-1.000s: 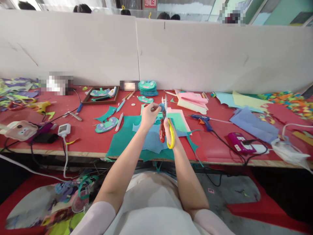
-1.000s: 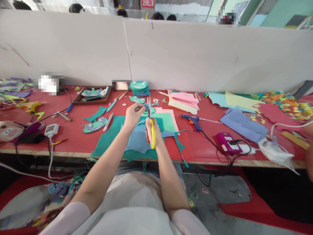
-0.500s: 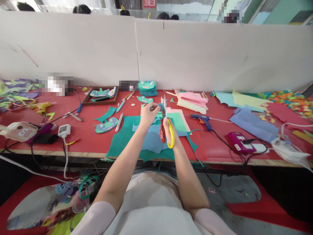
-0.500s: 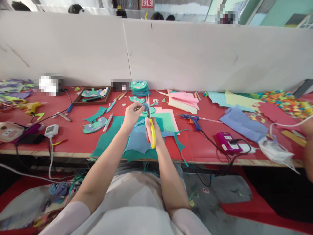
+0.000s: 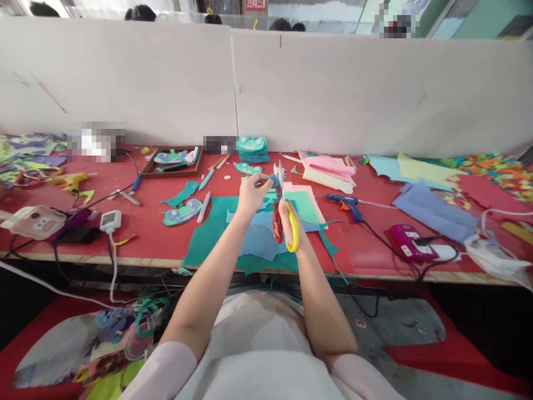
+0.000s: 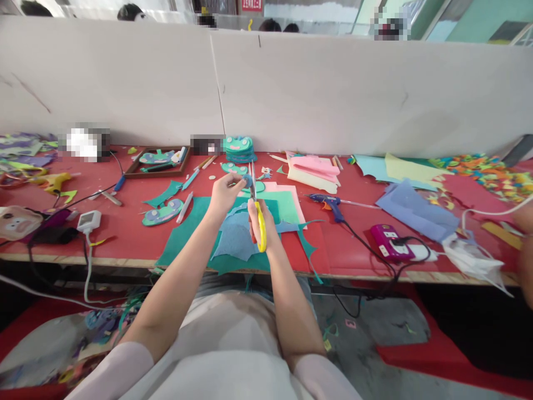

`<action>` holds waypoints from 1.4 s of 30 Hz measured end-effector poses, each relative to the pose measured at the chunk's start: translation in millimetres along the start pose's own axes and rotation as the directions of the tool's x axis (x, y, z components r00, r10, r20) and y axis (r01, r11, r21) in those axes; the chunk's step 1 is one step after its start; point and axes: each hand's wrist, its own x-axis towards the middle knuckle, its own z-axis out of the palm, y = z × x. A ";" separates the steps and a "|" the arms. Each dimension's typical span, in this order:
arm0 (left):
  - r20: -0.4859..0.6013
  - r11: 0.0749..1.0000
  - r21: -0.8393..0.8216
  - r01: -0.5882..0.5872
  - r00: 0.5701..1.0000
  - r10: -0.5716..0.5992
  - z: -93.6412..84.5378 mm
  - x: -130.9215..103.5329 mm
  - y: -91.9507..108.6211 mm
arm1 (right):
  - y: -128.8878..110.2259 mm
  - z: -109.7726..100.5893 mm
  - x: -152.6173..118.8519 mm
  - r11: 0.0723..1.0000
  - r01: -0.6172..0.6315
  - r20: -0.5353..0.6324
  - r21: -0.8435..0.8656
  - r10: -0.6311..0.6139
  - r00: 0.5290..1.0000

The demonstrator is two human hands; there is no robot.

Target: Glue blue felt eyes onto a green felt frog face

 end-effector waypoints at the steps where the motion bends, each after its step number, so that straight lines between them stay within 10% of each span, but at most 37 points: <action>1: -0.001 1.000 -0.001 -0.002 1.000 0.002 0.0 -0.1 -0.2 | 0.4 0.1 0.3 1.000 -0.003 0.001 -0.007 0.003 1.000; 42: 0.097 1.000 -0.020 -0.003 0.995 0.005 -2.2 1.5 -4.4 | 6.1 -4.3 -0.5 1.000 -0.014 -0.009 -0.011 0.014 1.000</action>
